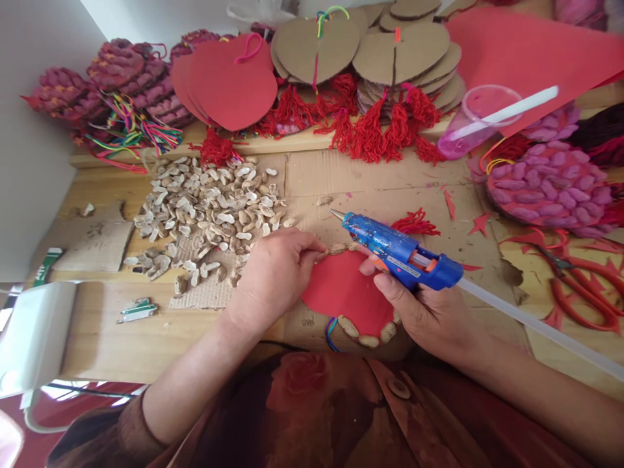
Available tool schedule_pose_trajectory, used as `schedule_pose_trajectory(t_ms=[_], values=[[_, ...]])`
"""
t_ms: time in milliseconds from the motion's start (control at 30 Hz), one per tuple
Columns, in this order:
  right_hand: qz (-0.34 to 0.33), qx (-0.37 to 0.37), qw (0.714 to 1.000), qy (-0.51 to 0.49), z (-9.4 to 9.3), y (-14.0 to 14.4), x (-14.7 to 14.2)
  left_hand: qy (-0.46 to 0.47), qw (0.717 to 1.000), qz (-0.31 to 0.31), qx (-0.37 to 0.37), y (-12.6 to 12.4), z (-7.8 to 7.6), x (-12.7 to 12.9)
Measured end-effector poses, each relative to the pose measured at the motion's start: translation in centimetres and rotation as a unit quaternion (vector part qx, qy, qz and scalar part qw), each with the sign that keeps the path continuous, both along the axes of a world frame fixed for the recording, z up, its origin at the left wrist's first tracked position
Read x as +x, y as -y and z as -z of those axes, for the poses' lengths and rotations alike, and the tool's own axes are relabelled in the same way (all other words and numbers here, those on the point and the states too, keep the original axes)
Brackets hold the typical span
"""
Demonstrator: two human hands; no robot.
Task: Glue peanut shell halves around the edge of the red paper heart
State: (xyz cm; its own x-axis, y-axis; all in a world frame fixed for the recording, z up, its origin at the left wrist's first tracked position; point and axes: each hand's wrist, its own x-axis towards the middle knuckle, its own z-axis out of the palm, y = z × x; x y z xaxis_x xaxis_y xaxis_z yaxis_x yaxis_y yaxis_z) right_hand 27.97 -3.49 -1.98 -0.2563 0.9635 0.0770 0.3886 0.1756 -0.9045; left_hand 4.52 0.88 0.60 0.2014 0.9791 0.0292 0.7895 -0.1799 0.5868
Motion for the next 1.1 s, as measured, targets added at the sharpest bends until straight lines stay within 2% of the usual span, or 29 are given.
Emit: schedule_pose_trajectory(t_ms=[467, 567, 767, 900, 1100], values=[[0.002, -0.011, 1.0, -0.007, 0.4, 0.0, 0.0, -0.011, 1.0, -0.002, -0.004, -0.1, 0.0, 0.2], [-0.003, -0.008, 1.0, -0.006, 0.4, -0.1, 0.1, 0.002, 1.0, 0.005, -0.008, 0.1, -0.3, -0.5], [-0.002, 0.019, 1.0, 0.016, 0.0, -0.2, 0.0, 0.011, 0.998, -0.046, 0.027, 0.3, -1.2, -2.4], [0.005, 0.017, 1.0, 0.02, 0.0, -0.3, -0.1, 0.015, 0.999, -0.021, 0.03, 0.5, -1.0, -1.6], [0.001, -0.015, 1.0, -0.009, 0.1, -0.2, -0.1, -0.04, 0.998, 0.013, 0.041, 0.6, -0.6, 0.0]])
